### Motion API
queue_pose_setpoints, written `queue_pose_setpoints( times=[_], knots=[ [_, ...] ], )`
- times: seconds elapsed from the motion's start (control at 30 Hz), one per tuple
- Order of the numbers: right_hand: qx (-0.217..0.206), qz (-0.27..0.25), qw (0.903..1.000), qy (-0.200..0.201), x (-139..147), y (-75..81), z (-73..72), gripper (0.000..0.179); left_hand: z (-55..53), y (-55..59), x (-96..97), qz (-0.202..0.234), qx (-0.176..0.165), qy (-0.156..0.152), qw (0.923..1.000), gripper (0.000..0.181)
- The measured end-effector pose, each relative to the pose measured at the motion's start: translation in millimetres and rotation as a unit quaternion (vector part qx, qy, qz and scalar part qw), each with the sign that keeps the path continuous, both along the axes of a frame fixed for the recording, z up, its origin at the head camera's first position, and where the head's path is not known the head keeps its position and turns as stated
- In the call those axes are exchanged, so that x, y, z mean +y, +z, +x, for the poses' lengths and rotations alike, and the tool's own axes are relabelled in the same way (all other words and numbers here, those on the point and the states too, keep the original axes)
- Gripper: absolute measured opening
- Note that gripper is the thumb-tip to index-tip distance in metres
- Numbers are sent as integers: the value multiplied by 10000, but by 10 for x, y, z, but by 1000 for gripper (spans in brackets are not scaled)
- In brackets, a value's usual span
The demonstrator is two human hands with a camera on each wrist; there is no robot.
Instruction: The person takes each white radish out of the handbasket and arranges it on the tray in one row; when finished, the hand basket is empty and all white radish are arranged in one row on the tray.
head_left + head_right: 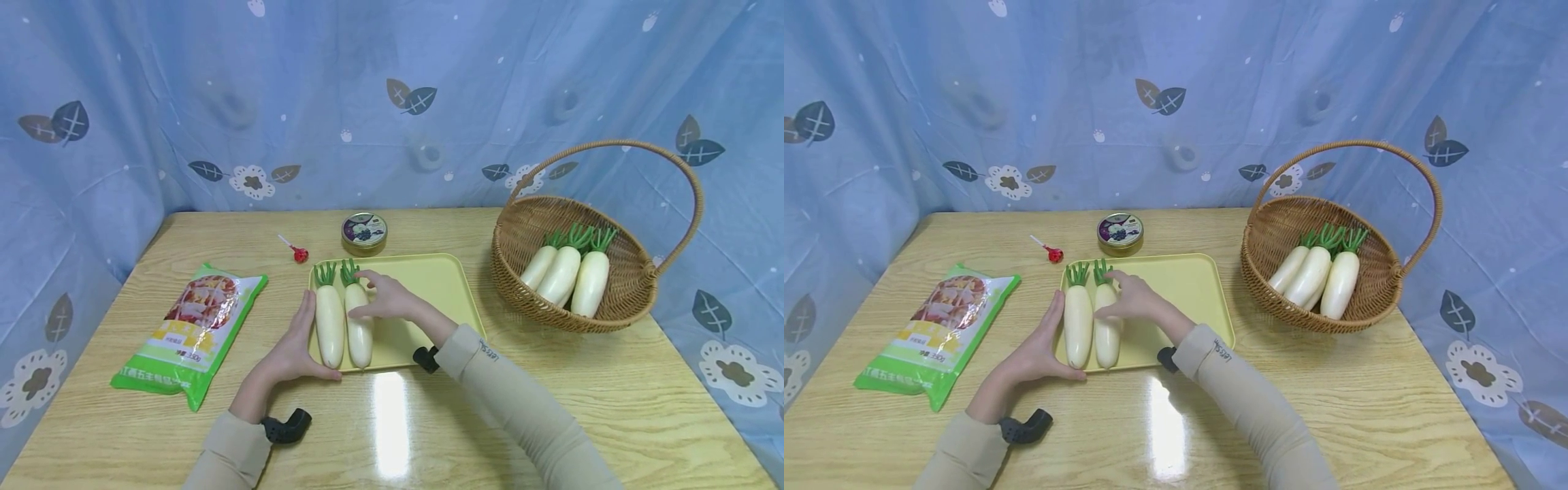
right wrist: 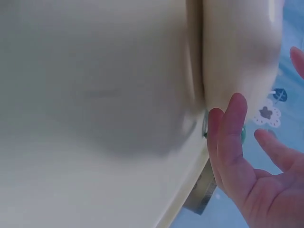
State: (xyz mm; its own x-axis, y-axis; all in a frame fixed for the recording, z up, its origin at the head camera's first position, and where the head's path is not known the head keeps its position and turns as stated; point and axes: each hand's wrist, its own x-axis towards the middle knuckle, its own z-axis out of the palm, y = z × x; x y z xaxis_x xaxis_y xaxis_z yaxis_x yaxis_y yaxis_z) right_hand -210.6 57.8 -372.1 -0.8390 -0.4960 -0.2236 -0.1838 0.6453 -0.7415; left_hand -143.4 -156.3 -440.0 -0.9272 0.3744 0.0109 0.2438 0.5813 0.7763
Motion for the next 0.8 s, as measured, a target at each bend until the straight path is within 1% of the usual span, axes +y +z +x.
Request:
queue_pose_setpoints(
  times=[0.23,0.47,0.53,0.8],
  knots=[
    [16,-89,9999,-110,78,94,-5,80,-4,-2,2,19,12,-18,10000,147],
    [-165,-246,9994,-149,211,211,8,81,5,5,5,65,-6,-11,10000,147],
    [-151,-237,9995,-164,248,252,18,81,6,6,8,87,-2,-14,10000,147],
    [215,-112,9995,-194,379,406,61,81,2,7,6,91,19,0,10000,148]
  ],
)
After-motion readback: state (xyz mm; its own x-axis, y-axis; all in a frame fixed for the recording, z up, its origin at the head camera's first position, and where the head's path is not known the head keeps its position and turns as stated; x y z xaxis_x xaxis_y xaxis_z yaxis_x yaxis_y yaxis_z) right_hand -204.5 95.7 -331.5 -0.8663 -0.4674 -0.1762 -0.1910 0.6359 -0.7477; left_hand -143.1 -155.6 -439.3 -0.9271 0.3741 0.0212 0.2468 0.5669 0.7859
